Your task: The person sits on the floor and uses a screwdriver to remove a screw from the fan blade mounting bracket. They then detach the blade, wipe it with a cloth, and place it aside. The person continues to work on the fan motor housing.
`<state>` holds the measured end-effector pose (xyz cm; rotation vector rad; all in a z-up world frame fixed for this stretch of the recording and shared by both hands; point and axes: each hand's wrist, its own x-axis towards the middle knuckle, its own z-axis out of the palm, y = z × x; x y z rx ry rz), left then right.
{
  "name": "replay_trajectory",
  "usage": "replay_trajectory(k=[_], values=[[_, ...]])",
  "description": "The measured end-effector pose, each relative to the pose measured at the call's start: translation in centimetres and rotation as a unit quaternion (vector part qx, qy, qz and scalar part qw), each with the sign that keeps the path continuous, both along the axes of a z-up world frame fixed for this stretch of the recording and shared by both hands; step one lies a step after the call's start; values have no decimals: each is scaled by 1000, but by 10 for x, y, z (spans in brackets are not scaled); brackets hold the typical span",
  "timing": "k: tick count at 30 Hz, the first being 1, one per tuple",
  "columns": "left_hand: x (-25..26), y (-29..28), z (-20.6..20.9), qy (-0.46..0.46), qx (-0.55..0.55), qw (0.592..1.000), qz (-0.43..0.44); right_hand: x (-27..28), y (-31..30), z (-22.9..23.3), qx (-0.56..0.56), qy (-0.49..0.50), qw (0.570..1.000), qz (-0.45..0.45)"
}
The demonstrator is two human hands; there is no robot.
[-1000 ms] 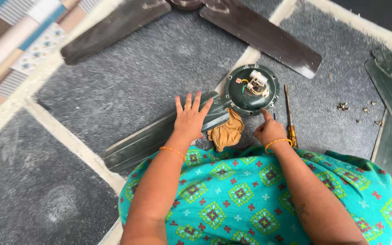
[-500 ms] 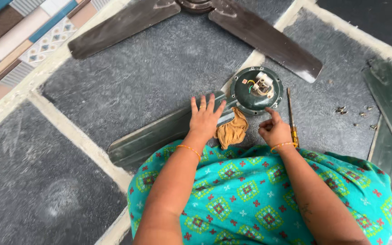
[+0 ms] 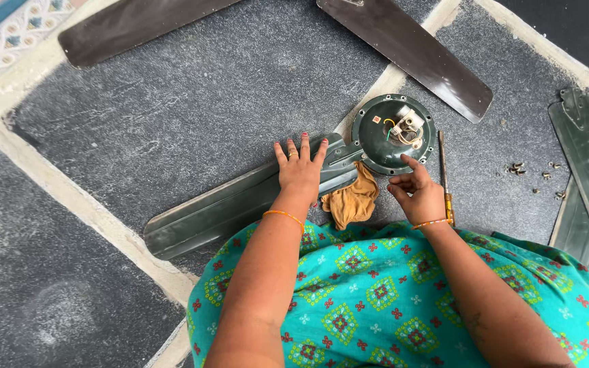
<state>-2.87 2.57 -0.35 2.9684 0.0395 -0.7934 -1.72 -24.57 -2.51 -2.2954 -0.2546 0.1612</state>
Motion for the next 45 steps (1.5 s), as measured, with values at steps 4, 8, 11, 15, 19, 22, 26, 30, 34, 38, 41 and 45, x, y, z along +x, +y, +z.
replay_trajectory(k=[4,8,11,15,19,22,26,30,34,38,41,45], values=[[1,-4,-7,6,-5,1000,-3,0,0,3,-1,-2,1000,-8],[2,-4,-6,19,0,1000,-5,-2,1,3,3,-24,1000,-2],[-1,-4,-4,5,4,1000,-7,-4,0,1,9,-28,999,-13],[-4,-3,1,17,16,1000,-10,-3,-1,-2,-6,-34,999,-18],[-5,-4,4,32,17,999,-15,-4,-4,-8,8,-43,999,-13],[-7,-3,3,1,28,999,-29,-7,-4,-12,12,-61,998,-9],[-7,-2,2,-13,30,999,-33,-7,-5,-11,-10,-62,998,-10],[-7,-2,2,-16,27,999,-33,-9,-4,-9,-11,-69,998,-6],[-6,-2,5,0,30,999,-36,-7,-2,-6,-19,-50,998,-15],[-5,0,3,-3,26,999,-36,-9,-3,-7,-13,-57,998,-8],[-3,1,2,-5,21,999,-36,-7,-3,-8,-17,-50,999,-10],[-1,2,0,3,24,999,-35,-5,0,-7,-29,-53,998,-8]])
